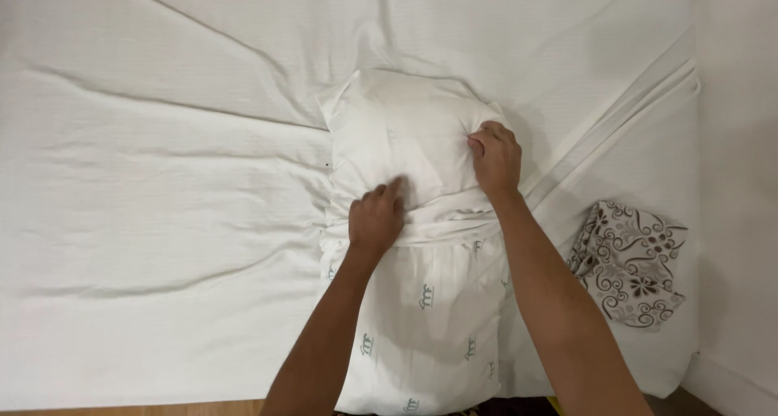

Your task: The person places a pillow on a bed and inserts it into a white pillowcase. They pull the fabric over the pillow, tuck in the corners, and smooth the case. Finally, they place the finished pillow on the bed and put a folded cloth into a drawer.

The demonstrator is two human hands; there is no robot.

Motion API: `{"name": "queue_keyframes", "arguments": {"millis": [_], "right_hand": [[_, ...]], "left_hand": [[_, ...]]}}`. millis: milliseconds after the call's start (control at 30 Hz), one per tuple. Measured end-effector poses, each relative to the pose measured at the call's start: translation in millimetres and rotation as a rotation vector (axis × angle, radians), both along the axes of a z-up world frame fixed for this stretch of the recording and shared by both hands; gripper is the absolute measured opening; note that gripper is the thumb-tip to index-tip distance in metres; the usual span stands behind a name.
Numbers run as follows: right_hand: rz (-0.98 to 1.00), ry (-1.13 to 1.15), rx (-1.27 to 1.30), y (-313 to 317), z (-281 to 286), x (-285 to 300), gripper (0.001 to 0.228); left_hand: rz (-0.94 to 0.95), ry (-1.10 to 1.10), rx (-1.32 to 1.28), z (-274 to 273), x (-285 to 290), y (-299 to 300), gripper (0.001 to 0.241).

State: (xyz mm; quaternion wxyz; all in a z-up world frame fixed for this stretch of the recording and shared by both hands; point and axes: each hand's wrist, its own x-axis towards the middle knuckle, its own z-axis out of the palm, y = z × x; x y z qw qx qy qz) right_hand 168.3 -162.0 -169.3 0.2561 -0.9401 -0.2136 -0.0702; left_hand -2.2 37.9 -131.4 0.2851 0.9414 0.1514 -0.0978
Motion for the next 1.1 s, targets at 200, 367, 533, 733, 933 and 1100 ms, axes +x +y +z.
{"name": "queue_keyframes", "arguments": {"millis": [200, 367, 533, 733, 933, 1100], "right_hand": [[-0.013, -0.140, 0.169, -2.4, 6.3, -5.8, 0.003], [0.029, -0.224, 0.299, -13.5, 14.2, -13.2, 0.001], [0.066, -0.135, 0.195, -26.1, 19.5, -41.0, 0.005], [0.119, 0.119, 0.220, -40.4, 33.6, -39.6, 0.029], [0.019, 0.092, 0.275, -52.8, 28.3, -29.0, 0.047], [-0.035, 0.126, 0.428, -48.7, 32.8, -38.8, 0.030]], "left_hand": [[0.043, -0.451, -0.010, -12.2, 47.9, -3.5, 0.045], [0.003, -0.582, 0.048, -16.9, 89.1, -14.3, 0.042], [-0.026, -0.590, 0.025, -23.6, 92.9, -18.1, 0.027], [-0.102, -0.611, -0.082, 4.7, 59.7, -23.0, 0.017], [-0.202, -0.114, -0.228, 35.6, 50.8, -29.8, 0.021], [-0.223, -0.277, -0.107, 36.8, 66.3, -48.4, 0.054]]}}
